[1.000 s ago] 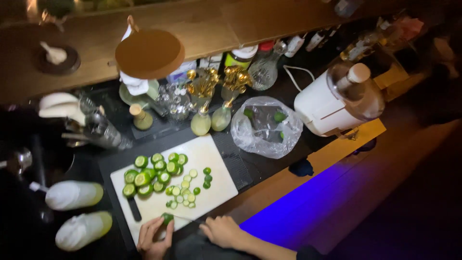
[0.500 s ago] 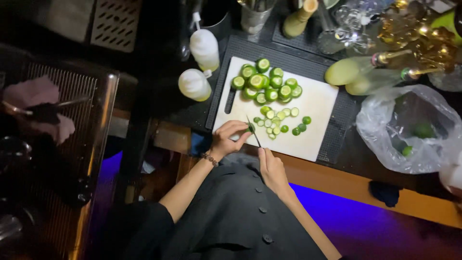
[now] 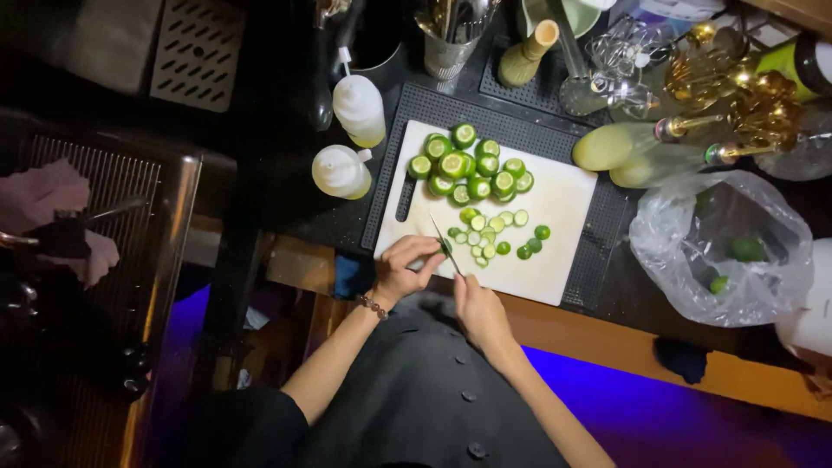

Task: Cutting limes into thin slices on a white cutting board behind a bar counter.

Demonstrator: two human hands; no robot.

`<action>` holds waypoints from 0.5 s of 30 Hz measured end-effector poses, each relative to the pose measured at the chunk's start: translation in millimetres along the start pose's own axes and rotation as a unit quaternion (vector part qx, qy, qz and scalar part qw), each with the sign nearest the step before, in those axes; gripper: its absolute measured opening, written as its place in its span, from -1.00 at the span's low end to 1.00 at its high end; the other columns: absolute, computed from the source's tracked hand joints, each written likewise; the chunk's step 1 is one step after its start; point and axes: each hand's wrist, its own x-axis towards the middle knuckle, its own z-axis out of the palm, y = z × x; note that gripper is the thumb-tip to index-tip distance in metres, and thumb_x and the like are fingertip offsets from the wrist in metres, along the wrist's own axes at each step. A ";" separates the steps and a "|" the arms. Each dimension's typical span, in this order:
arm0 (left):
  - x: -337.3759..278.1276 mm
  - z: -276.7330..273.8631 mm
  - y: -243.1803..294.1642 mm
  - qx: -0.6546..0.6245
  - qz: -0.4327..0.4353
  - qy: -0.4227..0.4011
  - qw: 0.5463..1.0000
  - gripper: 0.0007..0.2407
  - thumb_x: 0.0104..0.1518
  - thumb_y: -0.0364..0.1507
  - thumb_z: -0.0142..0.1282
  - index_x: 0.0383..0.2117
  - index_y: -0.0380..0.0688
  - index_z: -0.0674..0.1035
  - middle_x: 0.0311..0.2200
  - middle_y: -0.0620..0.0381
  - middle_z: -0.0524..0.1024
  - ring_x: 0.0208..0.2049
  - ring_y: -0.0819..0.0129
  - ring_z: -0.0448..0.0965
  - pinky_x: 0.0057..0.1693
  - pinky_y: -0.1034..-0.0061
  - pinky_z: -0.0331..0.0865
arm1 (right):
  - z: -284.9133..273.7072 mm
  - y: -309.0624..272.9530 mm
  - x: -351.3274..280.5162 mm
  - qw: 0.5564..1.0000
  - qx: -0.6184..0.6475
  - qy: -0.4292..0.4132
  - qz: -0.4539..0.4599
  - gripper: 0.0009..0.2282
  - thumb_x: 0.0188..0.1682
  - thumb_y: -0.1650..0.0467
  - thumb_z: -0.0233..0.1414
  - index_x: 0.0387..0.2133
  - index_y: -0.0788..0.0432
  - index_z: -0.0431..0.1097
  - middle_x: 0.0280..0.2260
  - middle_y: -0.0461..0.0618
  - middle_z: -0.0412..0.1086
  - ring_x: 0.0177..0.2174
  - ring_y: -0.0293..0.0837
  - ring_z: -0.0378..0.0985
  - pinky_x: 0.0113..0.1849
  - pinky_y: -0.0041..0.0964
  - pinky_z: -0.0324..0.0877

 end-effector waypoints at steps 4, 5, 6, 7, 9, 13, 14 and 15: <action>-1.5 0.7 1.5 0.006 0.008 0.001 1.000 -0.87 0.05 -0.54 0.37 -0.29 -0.21 0.70 -0.25 0.04 0.68 -0.18 0.21 0.72 -0.04 0.46 0.58 | 4.3 12.6 0.9 1.000 -0.006 -0.007 -0.001 -0.70 0.14 0.26 -0.15 -0.34 0.27 0.37 -0.54 0.47 0.44 -0.46 0.49 0.50 -0.39 0.31 0.38; -2.4 1.9 -0.4 0.022 0.011 0.012 1.000 -0.87 0.04 -0.54 0.37 -0.30 -0.21 0.69 -0.25 0.05 0.68 -0.19 0.21 0.71 -0.04 0.46 0.58 | 3.6 6.3 7.2 1.000 -0.014 -0.019 0.004 -0.69 0.16 0.25 -0.15 -0.36 0.28 0.36 -0.54 0.46 0.44 -0.46 0.47 0.51 -0.39 0.29 0.39; -4.9 5.4 -0.8 0.036 0.012 0.022 0.999 -0.86 0.03 -0.54 0.37 -0.30 -0.22 0.69 -0.26 0.05 0.68 -0.19 0.21 0.71 -0.04 0.46 0.58 | 1.3 1.9 11.4 0.999 -0.025 -0.032 0.012 -0.67 0.17 0.25 -0.15 -0.37 0.29 0.36 -0.54 0.45 0.44 -0.46 0.46 0.51 -0.38 0.28 0.39; -2.0 6.5 -0.1 0.037 0.012 0.025 0.999 -0.86 0.03 -0.54 0.37 -0.30 -0.22 0.69 -0.26 0.05 0.68 -0.19 0.21 0.71 -0.04 0.46 0.58 | -0.9 6.5 9.1 0.999 -0.026 -0.032 0.009 -0.67 0.17 0.25 -0.15 -0.37 0.29 0.36 -0.54 0.45 0.44 -0.46 0.46 0.51 -0.38 0.28 0.39; -2.1 3.5 2.8 0.035 0.000 0.025 0.999 -0.88 0.03 -0.53 0.38 -0.33 -0.21 0.69 -0.26 0.06 0.68 -0.22 0.24 0.72 -0.07 0.48 0.59 | -0.5 13.4 -2.6 1.000 -0.007 -0.017 -0.022 -0.69 0.15 0.27 -0.13 -0.35 0.31 0.39 -0.54 0.46 0.44 -0.48 0.47 0.51 -0.39 0.28 0.38; -4.5 2.2 5.9 0.030 -0.041 0.020 0.998 -0.87 0.02 -0.53 0.38 -0.32 -0.20 0.70 -0.25 0.06 0.69 -0.25 0.27 0.73 -0.09 0.51 0.59 | 11.1 22.7 0.6 0.999 0.004 -0.001 -0.037 -0.70 0.13 0.28 -0.11 -0.36 0.32 0.40 -0.54 0.46 0.43 -0.48 0.47 0.50 -0.41 0.28 0.38; -2.0 2.0 5.6 0.041 -0.023 0.025 0.999 -0.87 0.02 -0.53 0.37 -0.32 -0.20 0.70 -0.25 0.06 0.69 -0.22 0.26 0.72 -0.07 0.49 0.59 | 11.3 18.6 5.9 1.000 0.004 -0.011 -0.027 -0.69 0.15 0.28 -0.12 -0.37 0.31 0.40 -0.54 0.46 0.43 -0.48 0.47 0.50 -0.40 0.28 0.38; 0.9 1.8 5.5 0.052 -0.005 0.029 0.998 -0.87 0.03 -0.54 0.37 -0.32 -0.20 0.69 -0.25 0.07 0.68 -0.19 0.25 0.72 -0.04 0.48 0.59 | 11.2 14.3 11.3 1.000 0.005 -0.021 -0.017 -0.68 0.17 0.27 -0.12 -0.37 0.31 0.40 -0.54 0.45 0.43 -0.47 0.47 0.50 -0.39 0.28 0.38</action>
